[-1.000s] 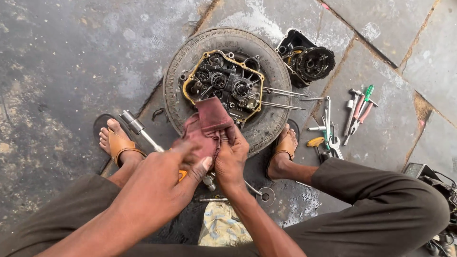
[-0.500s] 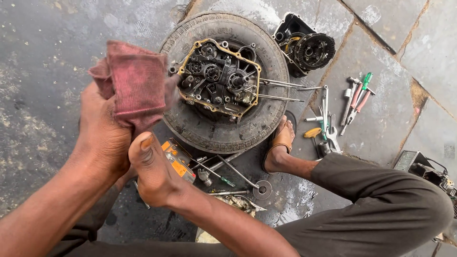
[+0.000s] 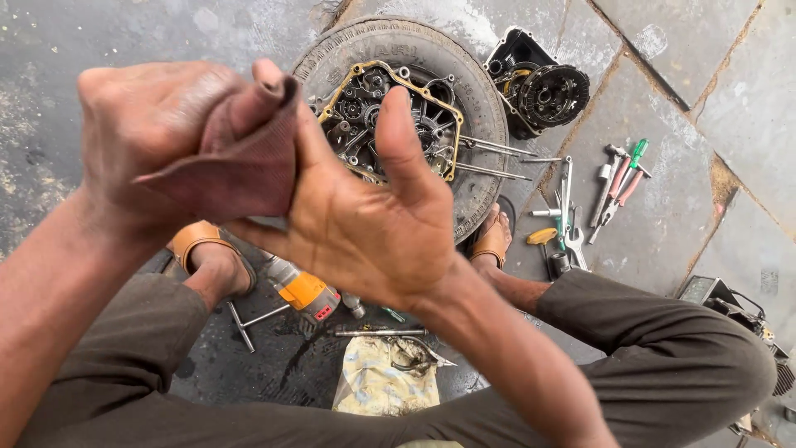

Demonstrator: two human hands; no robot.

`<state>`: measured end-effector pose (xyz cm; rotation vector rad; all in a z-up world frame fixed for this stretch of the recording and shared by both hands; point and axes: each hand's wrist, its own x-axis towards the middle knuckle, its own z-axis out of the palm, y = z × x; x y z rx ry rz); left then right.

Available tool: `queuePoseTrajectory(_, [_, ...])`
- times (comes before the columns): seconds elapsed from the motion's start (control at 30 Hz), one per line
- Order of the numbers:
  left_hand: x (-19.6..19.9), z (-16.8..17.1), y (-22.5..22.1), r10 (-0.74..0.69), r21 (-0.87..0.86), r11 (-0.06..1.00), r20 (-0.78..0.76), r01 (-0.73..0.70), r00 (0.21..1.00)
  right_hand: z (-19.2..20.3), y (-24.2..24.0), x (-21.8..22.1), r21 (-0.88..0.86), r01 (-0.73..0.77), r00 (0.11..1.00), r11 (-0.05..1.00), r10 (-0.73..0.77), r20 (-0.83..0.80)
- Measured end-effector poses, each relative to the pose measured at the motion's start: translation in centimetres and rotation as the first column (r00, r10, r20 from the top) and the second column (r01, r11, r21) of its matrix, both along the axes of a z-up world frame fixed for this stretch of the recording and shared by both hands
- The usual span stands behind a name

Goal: The person sits on the ground with a motorcycle engine crankcase resting on a tire and disassembles it. They unscrew fasteners with a screwdriver, use a cordless impact driver on bolts, lift off the outer casing cover, wipe parts with a rag, and handle internal components and a bracket by hand.

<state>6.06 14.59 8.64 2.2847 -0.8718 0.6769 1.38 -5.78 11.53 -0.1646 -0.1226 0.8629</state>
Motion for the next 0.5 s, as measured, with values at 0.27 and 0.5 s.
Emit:
queuePoseTrajectory(0.27, [1.4, -3.0, 0.8, 0.074, 0.549, 0.825, 0.129, -0.133, 0.989, 1.5, -8.8, 3.4, -0.768, 0.082, 0.797, 0.636, 0.421, 0.434])
queuePoseTrajectory(0.5, [2.1, -9.4, 0.0, 0.501, 0.642, 0.758, -0.457, -0.117, 0.735, -5.1, -21.5, 6.6, -0.870, 0.375, 0.717, -0.320, 0.695, 0.053])
